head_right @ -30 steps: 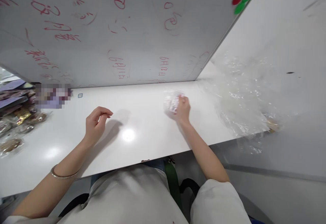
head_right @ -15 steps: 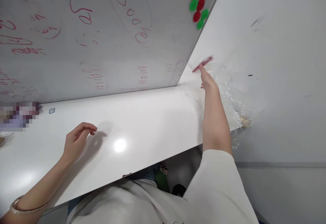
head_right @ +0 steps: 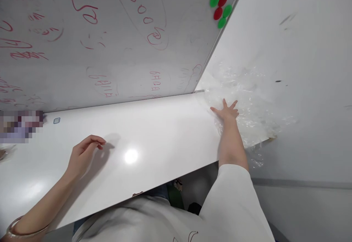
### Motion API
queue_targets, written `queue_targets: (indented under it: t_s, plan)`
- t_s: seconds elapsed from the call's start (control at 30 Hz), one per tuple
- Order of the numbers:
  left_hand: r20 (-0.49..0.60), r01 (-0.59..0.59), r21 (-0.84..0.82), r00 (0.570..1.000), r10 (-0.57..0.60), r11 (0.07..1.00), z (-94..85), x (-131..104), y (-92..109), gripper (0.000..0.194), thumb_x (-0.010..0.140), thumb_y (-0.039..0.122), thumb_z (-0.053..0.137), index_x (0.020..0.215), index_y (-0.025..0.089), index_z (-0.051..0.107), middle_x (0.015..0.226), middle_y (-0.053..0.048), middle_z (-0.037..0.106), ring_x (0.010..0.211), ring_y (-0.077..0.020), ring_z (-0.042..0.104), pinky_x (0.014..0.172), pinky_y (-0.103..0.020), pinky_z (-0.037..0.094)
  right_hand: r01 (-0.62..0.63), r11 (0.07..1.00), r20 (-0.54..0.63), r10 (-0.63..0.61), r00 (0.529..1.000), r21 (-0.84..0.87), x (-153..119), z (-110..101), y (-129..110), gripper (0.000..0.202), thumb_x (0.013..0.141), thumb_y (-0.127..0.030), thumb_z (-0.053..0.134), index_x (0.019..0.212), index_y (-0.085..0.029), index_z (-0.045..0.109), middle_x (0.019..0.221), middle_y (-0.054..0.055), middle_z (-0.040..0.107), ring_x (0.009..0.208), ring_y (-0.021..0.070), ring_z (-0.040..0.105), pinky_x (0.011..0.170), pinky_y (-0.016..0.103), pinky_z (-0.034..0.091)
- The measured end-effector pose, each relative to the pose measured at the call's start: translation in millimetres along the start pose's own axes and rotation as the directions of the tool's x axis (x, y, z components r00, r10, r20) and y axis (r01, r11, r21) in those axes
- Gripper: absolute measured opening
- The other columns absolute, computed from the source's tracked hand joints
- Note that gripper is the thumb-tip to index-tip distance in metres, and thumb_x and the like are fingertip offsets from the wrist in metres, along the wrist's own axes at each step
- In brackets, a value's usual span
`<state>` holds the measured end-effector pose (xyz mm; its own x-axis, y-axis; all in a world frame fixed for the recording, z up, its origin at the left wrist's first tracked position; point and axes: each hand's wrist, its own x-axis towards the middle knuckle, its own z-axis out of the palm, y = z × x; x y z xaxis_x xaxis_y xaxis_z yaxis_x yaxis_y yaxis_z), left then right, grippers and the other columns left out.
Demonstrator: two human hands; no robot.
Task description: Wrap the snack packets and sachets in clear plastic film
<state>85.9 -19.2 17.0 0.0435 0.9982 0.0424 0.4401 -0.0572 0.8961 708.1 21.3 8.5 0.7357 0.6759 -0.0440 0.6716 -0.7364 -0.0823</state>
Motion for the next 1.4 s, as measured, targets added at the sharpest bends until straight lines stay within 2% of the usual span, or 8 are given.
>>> queue_targets:
  t_s: [0.13,0.5,0.93,1.0,1.1,1.17,1.27,1.4]
  plan:
    - [0.010,-0.003,-0.018,1.000,0.003,1.000,0.3,0,2,0.018,0.083,0.023,0.048,0.081,0.024,0.067,0.082,-0.002,0.066,0.072,-0.0182,0.062,0.063,-0.029,0.050,0.108,0.992,-0.013,-0.109,0.994,-0.058,-12,2,-18,0.059,0.095,-0.049,0.042,0.144,-0.018,0.048,0.132,0.023,0.056,0.122,0.0359,0.053,0.100,0.049,0.039]
    - [0.163,-0.070,-0.028,0.984,0.074,0.997,5.7,-14,11,0.020,0.083,0.019,0.045,0.081,0.023,0.065,0.081,-0.002,0.065,0.075,-0.0172,0.061,0.066,-0.028,0.048,0.446,0.888,-0.105,-0.457,0.883,-0.114,-128,27,-63,0.035,0.093,-0.020,0.043,0.122,-0.011,0.059,0.095,0.020,0.069,0.095,0.0311,0.063,0.084,0.039,0.044]
    - [0.279,-0.338,0.121,0.914,0.295,0.933,14.2,-25,13,0.025,0.088,0.018,0.040,0.085,0.022,0.064,0.083,-0.003,0.066,0.072,-0.0175,0.062,0.062,-0.029,0.048,0.931,0.362,-0.054,-0.930,0.364,0.041,-200,32,-148,0.034,0.097,-0.021,0.047,0.127,-0.023,0.063,0.126,0.003,0.069,0.115,0.0195,0.062,0.097,0.031,0.045]
    - [0.210,-0.514,0.250,0.856,0.472,0.820,16.8,-24,13,0.022,0.090,0.019,0.043,0.092,0.021,0.065,0.093,-0.007,0.068,0.084,-0.0213,0.065,0.070,-0.034,0.051,0.951,0.307,-0.056,-0.950,0.308,0.028,-213,23,-161,0.034,0.098,-0.028,0.048,0.128,-0.022,0.063,0.127,0.005,0.068,0.113,0.0225,0.062,0.099,0.035,0.043]
    - [0.232,-0.777,0.411,0.594,0.770,0.476,30.3,-16,30,0.025,0.090,0.025,0.054,0.111,0.019,0.064,0.119,-0.015,0.065,0.116,-0.0301,0.060,0.095,-0.046,0.049,0.961,0.278,-0.087,-0.957,0.276,-0.004,-238,6,-168,0.050,0.096,-0.050,0.050,0.136,-0.021,0.058,0.143,0.014,0.054,0.118,0.0325,0.057,0.102,0.047,0.039]
    - [0.379,-0.882,0.380,0.424,0.822,0.280,47.6,-4,53,0.037,0.092,0.030,0.056,0.127,0.021,0.059,0.137,-0.014,0.057,0.134,-0.0304,0.048,0.110,-0.049,0.039,0.960,0.281,-0.116,-0.954,0.277,-0.013,-254,-8,-160,0.060,0.096,-0.056,0.044,0.144,-0.021,0.050,0.151,0.018,0.044,0.126,0.0362,0.050,0.104,0.051,0.036]
    - [0.590,-0.944,0.281,0.311,0.745,0.172,83.3,21,94,0.054,0.096,0.039,0.050,0.148,0.028,0.040,0.159,-0.008,0.033,0.150,-0.0302,0.024,0.120,-0.055,0.020,0.927,0.374,-0.149,-0.917,0.370,-0.002,-263,-26,-122,0.057,0.097,-0.054,0.040,0.147,-0.027,0.045,0.151,0.012,0.045,0.134,0.0344,0.044,0.109,0.052,0.034]
    - [0.657,-0.902,0.341,0.431,0.618,0.267,129.9,55,114,0.072,0.087,0.060,0.059,0.152,0.041,0.033,0.166,-0.004,0.012,0.151,-0.0420,-0.003,0.115,-0.070,-0.005,0.310,0.945,-0.454,-0.230,0.861,0.109,-234,-25,-45,0.070,0.096,-0.058,0.029,0.157,-0.025,0.022,0.158,0.015,0.031,0.146,0.0392,0.026,0.113,0.064,0.023]
